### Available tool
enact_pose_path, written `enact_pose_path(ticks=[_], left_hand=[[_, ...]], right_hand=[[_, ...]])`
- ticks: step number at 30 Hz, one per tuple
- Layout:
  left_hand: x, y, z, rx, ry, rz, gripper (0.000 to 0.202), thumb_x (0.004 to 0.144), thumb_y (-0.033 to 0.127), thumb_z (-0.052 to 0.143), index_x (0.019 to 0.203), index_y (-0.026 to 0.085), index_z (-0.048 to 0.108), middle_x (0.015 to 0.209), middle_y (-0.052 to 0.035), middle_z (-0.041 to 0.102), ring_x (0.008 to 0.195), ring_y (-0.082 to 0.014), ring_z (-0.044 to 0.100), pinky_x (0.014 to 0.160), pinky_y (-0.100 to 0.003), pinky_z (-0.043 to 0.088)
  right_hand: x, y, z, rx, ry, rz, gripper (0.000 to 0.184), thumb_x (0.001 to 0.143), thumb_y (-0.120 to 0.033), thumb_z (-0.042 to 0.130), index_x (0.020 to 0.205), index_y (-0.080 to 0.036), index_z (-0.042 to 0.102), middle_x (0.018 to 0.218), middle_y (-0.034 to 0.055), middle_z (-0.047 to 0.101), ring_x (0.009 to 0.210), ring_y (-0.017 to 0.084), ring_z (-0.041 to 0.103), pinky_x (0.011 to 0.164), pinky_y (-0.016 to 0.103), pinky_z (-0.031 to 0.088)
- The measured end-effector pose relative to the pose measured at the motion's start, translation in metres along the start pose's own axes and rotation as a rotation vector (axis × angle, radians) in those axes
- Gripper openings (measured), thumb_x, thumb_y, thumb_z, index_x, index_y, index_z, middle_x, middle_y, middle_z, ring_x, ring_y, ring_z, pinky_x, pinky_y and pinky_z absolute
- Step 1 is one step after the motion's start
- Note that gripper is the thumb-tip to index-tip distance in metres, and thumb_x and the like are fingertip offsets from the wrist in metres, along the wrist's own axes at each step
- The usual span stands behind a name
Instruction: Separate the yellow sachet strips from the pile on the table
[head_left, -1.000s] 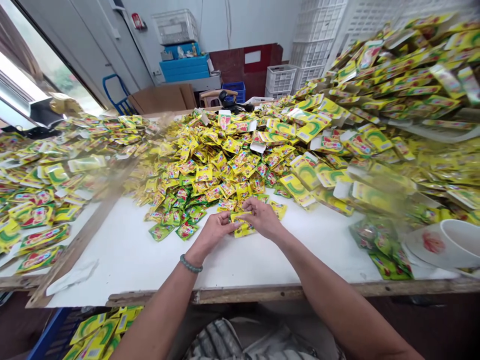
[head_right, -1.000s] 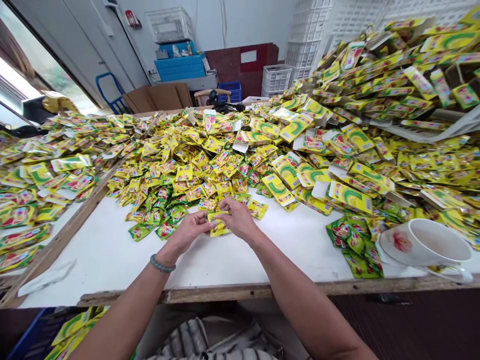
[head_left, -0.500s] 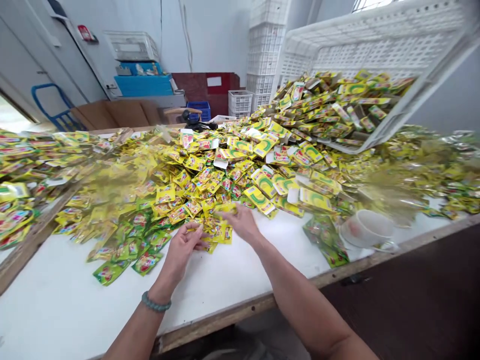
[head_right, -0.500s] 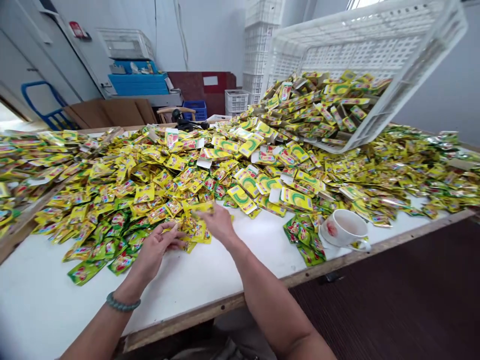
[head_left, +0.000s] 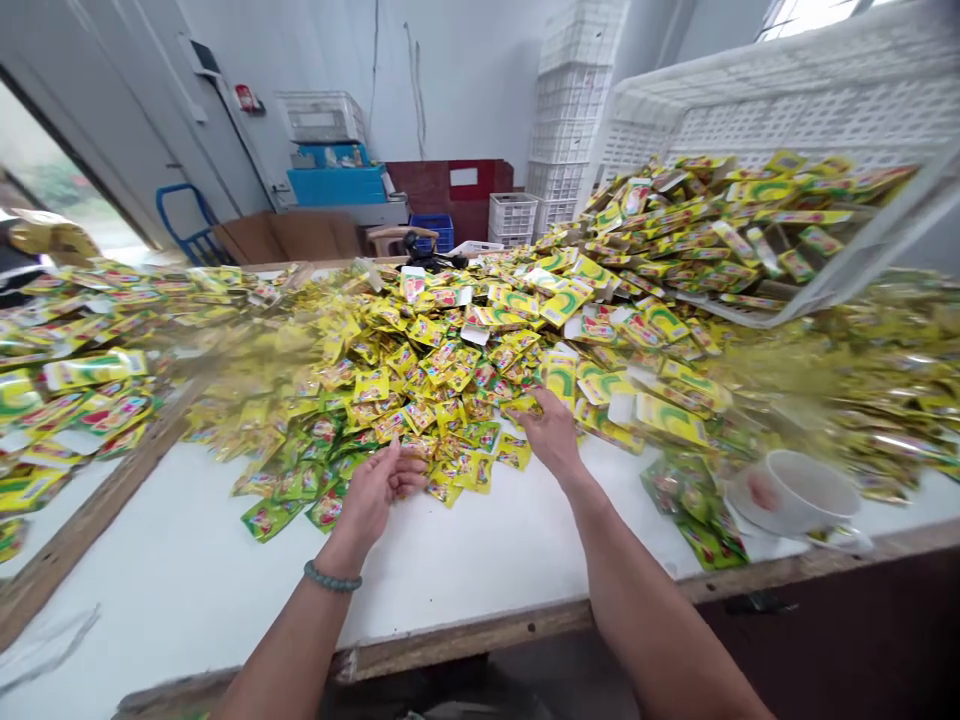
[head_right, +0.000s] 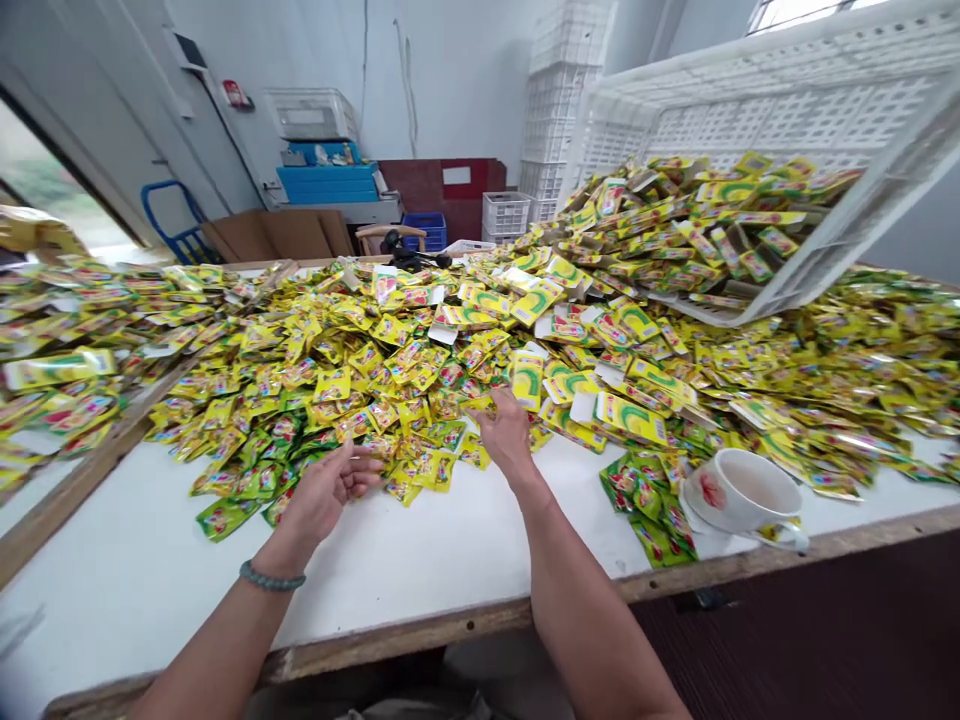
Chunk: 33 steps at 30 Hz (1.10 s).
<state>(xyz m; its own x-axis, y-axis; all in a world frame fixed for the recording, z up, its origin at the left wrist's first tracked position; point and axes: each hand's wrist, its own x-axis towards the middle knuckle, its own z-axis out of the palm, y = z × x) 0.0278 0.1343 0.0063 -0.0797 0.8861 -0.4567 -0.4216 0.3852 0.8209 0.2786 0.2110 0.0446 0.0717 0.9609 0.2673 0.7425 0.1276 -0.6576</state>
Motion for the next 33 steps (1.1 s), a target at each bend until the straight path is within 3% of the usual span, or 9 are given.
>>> enact_pose_path(ticks=[2,4,7,9,11,16,24,27,33], left_hand=[[0.001,0.006,-0.007,-0.11,-0.026,-0.126,0.05,0.082,0.059,0.06,0.085,0.009,0.066,0.074,-0.0118,0.074,0.057,-0.0144,0.068,0.052,-0.021,0.05],[0.002,0.009,-0.011,-0.187,-0.099,-0.247,0.056,0.085,0.062,0.053,0.086,0.008,0.068,0.077,-0.0157,0.074,0.062,-0.0184,0.07,0.057,-0.025,0.054],[0.003,0.006,-0.012,-0.215,-0.27,-0.352,0.045,0.074,0.051,0.071,0.086,0.008,0.07,0.086,-0.017,0.075,0.07,-0.0234,0.071,0.066,-0.032,0.057],[0.003,0.001,-0.012,-0.178,-0.299,-0.319,0.034,0.061,0.033,0.085,0.082,0.01,0.071,0.085,-0.014,0.075,0.069,-0.0219,0.07,0.066,-0.03,0.056],[0.004,-0.003,-0.011,-0.121,-0.224,-0.217,0.039,0.052,0.023,0.089,0.085,0.012,0.071,0.081,-0.0101,0.075,0.065,-0.0187,0.069,0.063,-0.027,0.054],[0.002,-0.009,-0.004,0.18,-0.106,0.087,0.053,0.057,0.035,0.088,0.102,0.016,0.069,0.096,-0.0076,0.076,0.079,-0.0199,0.07,0.072,-0.03,0.054],[-0.001,-0.014,0.005,0.272,-0.157,0.251,0.049,0.063,0.044,0.083,0.101,0.015,0.072,0.113,-0.0099,0.071,0.097,-0.0236,0.066,0.086,-0.034,0.052],[-0.004,-0.013,0.003,0.325,-0.202,0.235,0.048,0.064,0.044,0.082,0.101,0.015,0.071,0.106,-0.0085,0.073,0.094,-0.023,0.067,0.087,-0.035,0.052],[-0.004,-0.014,0.003,0.257,-0.196,0.192,0.05,0.062,0.045,0.083,0.101,0.015,0.07,0.104,-0.0089,0.073,0.085,-0.0209,0.067,0.079,-0.033,0.053]], right_hand=[[-0.013,-0.016,0.008,0.188,-0.06,-0.233,0.012,0.076,-0.028,0.064,0.084,-0.019,0.063,0.092,0.0075,0.066,0.087,0.022,0.062,0.079,0.033,0.048],[-0.029,-0.032,0.016,0.344,-0.219,-0.351,0.008,0.079,-0.026,0.065,0.083,-0.02,0.063,0.091,0.0062,0.067,0.089,0.021,0.062,0.081,0.033,0.048],[-0.049,-0.05,0.025,0.473,-0.547,-0.41,0.005,0.081,-0.023,0.064,0.085,-0.022,0.065,0.093,0.0049,0.069,0.092,0.02,0.063,0.084,0.034,0.048],[-0.053,-0.054,0.027,0.487,-0.635,-0.412,0.006,0.08,-0.022,0.066,0.085,-0.022,0.066,0.099,0.0054,0.07,0.099,0.022,0.062,0.09,0.036,0.047],[-0.049,-0.052,0.026,0.463,-0.569,-0.32,0.008,0.078,-0.025,0.068,0.084,-0.022,0.066,0.099,0.0055,0.07,0.099,0.023,0.061,0.09,0.038,0.046],[-0.035,-0.045,0.022,0.464,-0.31,0.055,0.027,0.079,-0.044,0.064,0.089,-0.019,0.061,0.076,0.0016,0.065,0.069,0.017,0.057,0.066,0.029,0.045],[-0.038,-0.043,0.028,0.299,-0.471,0.093,0.022,0.077,-0.038,0.065,0.088,-0.018,0.065,0.078,0.0025,0.068,0.071,0.017,0.058,0.065,0.027,0.044],[-0.036,-0.039,0.026,0.263,-0.57,0.011,0.019,0.076,-0.035,0.066,0.085,-0.018,0.067,0.078,0.0026,0.068,0.075,0.018,0.058,0.067,0.027,0.044],[-0.033,-0.039,0.021,0.117,-0.609,-0.101,0.011,0.079,-0.026,0.062,0.087,-0.02,0.067,0.077,0.0015,0.067,0.073,0.019,0.057,0.067,0.027,0.04]])
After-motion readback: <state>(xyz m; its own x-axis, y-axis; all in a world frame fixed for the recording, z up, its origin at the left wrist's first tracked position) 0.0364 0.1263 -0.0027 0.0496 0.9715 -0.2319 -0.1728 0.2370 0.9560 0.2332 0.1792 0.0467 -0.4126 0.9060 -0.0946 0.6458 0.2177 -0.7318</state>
